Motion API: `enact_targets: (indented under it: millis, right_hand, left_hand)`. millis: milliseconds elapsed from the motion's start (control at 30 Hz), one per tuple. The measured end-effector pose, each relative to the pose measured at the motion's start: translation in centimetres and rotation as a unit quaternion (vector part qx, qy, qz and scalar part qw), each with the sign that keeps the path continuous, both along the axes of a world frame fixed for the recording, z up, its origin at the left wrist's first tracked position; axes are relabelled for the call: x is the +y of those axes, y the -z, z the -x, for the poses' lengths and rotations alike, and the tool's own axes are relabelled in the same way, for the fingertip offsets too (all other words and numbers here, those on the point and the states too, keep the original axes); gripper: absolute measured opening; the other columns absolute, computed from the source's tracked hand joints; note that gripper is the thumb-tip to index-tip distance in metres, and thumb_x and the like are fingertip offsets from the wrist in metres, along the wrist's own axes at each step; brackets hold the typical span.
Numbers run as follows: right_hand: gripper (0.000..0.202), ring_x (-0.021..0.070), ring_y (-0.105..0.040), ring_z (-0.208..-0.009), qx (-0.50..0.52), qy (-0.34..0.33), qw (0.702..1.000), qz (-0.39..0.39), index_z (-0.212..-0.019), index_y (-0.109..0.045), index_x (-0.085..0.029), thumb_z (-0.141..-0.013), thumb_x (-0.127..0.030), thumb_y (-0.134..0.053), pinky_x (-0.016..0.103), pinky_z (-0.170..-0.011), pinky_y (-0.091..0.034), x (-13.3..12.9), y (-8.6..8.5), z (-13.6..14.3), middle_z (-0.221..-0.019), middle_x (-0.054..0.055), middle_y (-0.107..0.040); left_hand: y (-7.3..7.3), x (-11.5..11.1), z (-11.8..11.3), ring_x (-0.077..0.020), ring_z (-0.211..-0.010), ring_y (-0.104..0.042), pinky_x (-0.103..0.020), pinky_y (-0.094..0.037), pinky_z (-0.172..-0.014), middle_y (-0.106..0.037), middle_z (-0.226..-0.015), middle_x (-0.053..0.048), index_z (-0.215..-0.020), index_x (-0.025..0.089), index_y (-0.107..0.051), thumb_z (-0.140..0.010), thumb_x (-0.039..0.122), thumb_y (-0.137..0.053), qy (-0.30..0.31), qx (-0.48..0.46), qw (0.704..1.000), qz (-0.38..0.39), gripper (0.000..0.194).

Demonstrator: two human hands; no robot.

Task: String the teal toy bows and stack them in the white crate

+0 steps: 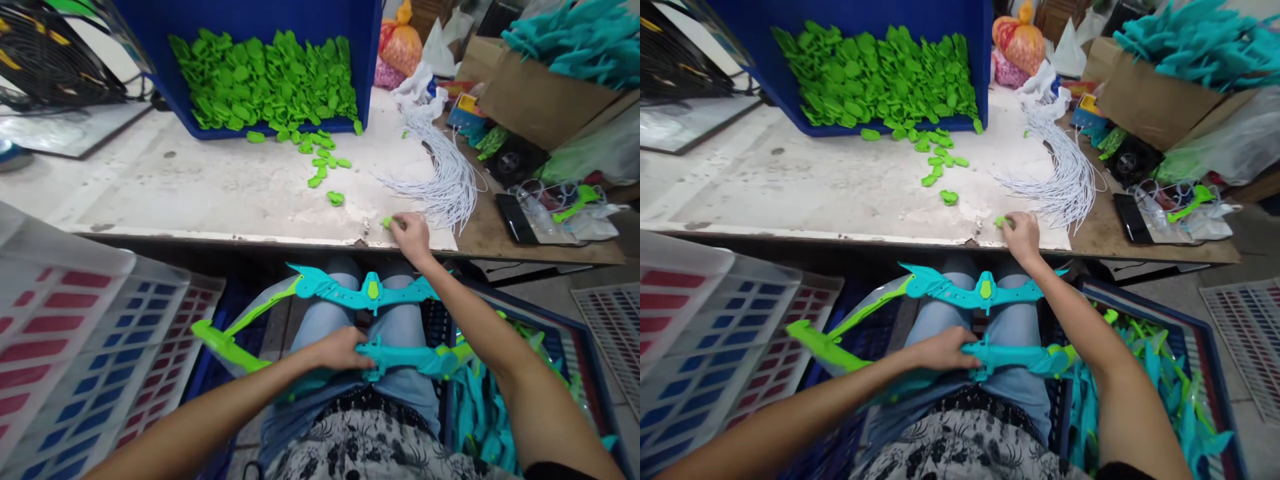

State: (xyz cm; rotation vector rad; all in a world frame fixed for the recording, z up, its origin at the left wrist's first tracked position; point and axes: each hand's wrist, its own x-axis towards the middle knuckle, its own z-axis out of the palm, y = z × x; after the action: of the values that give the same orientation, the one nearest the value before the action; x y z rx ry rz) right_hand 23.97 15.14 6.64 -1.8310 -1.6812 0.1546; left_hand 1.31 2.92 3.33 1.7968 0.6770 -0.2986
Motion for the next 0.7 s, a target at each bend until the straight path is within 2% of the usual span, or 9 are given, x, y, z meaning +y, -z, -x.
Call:
enact_targets:
  millis: [67, 133, 200, 233, 300, 367, 433, 567, 700]
  right_hand:
    - [0.021, 0.0266, -0.057, -0.089, -0.062, 0.007, 0.998, -0.009, -0.077, -0.068, -0.018, -0.082, -0.034, -0.056, 0.040, -0.083, -0.046, -1.3, -0.2, -1.0, -0.084, 0.010, -0.065]
    - [0.020, 0.0271, -0.057, -0.091, -0.089, -0.024, 0.995, -0.021, -0.080, -0.067, -0.018, -0.084, -0.032, -0.054, 0.042, -0.084, -0.047, -2.0, -0.8, -2.1, -0.087, 0.011, -0.064]
    - [0.016, 0.0274, -0.055, -0.101, -0.099, -0.116, 0.987, -0.039, -0.090, -0.065, -0.019, -0.082, -0.022, -0.052, 0.043, -0.090, -0.045, -2.1, -1.7, -3.1, -0.099, 0.011, -0.064]
    - [0.021, 0.0270, -0.054, -0.108, -0.103, -0.178, 0.978, -0.036, -0.095, -0.064, -0.019, -0.080, -0.016, -0.050, 0.044, -0.094, -0.044, -1.9, -2.2, -3.5, -0.106, 0.010, -0.064]
    - [0.030, 0.0249, -0.051, -0.115, -0.116, -0.295, 0.948, 0.009, -0.099, -0.062, -0.020, -0.076, -0.008, -0.046, 0.043, -0.097, -0.043, -1.4, -3.0, -4.1, -0.116, 0.008, -0.063]
    - [0.028, 0.0232, -0.054, -0.110, -0.147, -0.355, 0.921, 0.065, -0.094, -0.062, -0.021, -0.078, -0.007, -0.044, 0.040, -0.092, -0.045, -0.8, -3.4, -4.4, -0.117, 0.006, -0.064]
    - [0.024, 0.0228, -0.056, -0.100, -0.192, -0.360, 0.909, 0.089, -0.089, -0.062, -0.020, -0.082, -0.008, -0.043, 0.038, -0.086, -0.046, -0.5, -3.6, -4.4, -0.115, 0.008, -0.065]
    - [0.021, 0.0235, -0.056, -0.092, -0.249, -0.331, 0.907, 0.074, -0.091, -0.062, -0.017, -0.087, -0.011, -0.042, 0.037, -0.082, -0.045, -0.7, -3.4, -4.3, -0.099, 0.012, -0.067]
    - [0.013, 0.0237, -0.055, -0.106, -0.204, -0.361, 0.909, 0.044, -0.087, -0.062, -0.018, -0.084, -0.014, -0.050, 0.041, -0.091, -0.043, -0.4, -3.3, -4.4, -0.118, 0.011, -0.062]
  left_hand:
    - [1.3, 0.7, -0.3, -0.0157, -0.064, -0.051, -0.025, -0.035, -0.057, -0.058, -0.068, -0.001, -0.075, 0.015, -0.062, -0.074, 0.044, -0.059, -0.012, -0.007, 0.999, 0.030, 0.029]
    - [2.3, 1.1, -0.5, -0.0158, -0.066, -0.051, -0.025, -0.036, -0.059, -0.061, -0.072, -0.002, -0.079, 0.014, -0.063, -0.072, 0.046, -0.060, -0.025, -0.023, 0.998, 0.054, 0.033]
    - [2.8, 1.3, -0.4, -0.0170, -0.069, -0.053, -0.026, -0.038, -0.061, -0.063, -0.076, -0.002, -0.083, 0.013, -0.064, -0.071, 0.047, -0.061, -0.034, -0.033, 0.996, 0.072, 0.036]
    - [2.8, 1.3, -0.4, -0.0176, -0.071, -0.054, -0.026, -0.038, -0.063, -0.064, -0.078, -0.003, -0.085, 0.013, -0.065, -0.070, 0.048, -0.061, -0.036, -0.035, 0.996, 0.076, 0.038]
    - [2.7, 1.4, -0.4, -0.0189, -0.074, -0.056, -0.026, -0.040, -0.065, -0.065, -0.082, -0.004, -0.089, 0.013, -0.065, -0.070, 0.047, -0.063, -0.040, -0.033, 0.996, 0.076, 0.040]
    - [2.4, 1.5, -0.3, -0.0198, -0.077, -0.057, -0.027, -0.041, -0.067, -0.066, -0.085, -0.005, -0.091, 0.013, -0.066, -0.069, 0.047, -0.064, -0.048, -0.030, 0.995, 0.079, 0.041]
    - [2.2, 1.6, -0.3, -0.0202, -0.079, -0.058, -0.027, -0.041, -0.068, -0.067, -0.086, -0.004, -0.092, 0.013, -0.066, -0.069, 0.046, -0.064, -0.060, -0.028, 0.994, 0.082, 0.041]
    - [2.0, 1.7, -0.3, -0.0194, -0.078, -0.058, -0.026, -0.042, -0.068, -0.067, -0.084, -0.003, -0.089, 0.014, -0.067, -0.069, 0.046, -0.064, -0.062, -0.027, 0.994, 0.087, 0.038]
    - [1.8, 2.1, -0.2, -0.0183, -0.077, -0.057, -0.025, -0.041, -0.067, -0.066, -0.083, -0.002, -0.089, 0.014, -0.067, -0.070, 0.046, -0.064, -0.059, -0.030, 0.994, 0.085, 0.037]
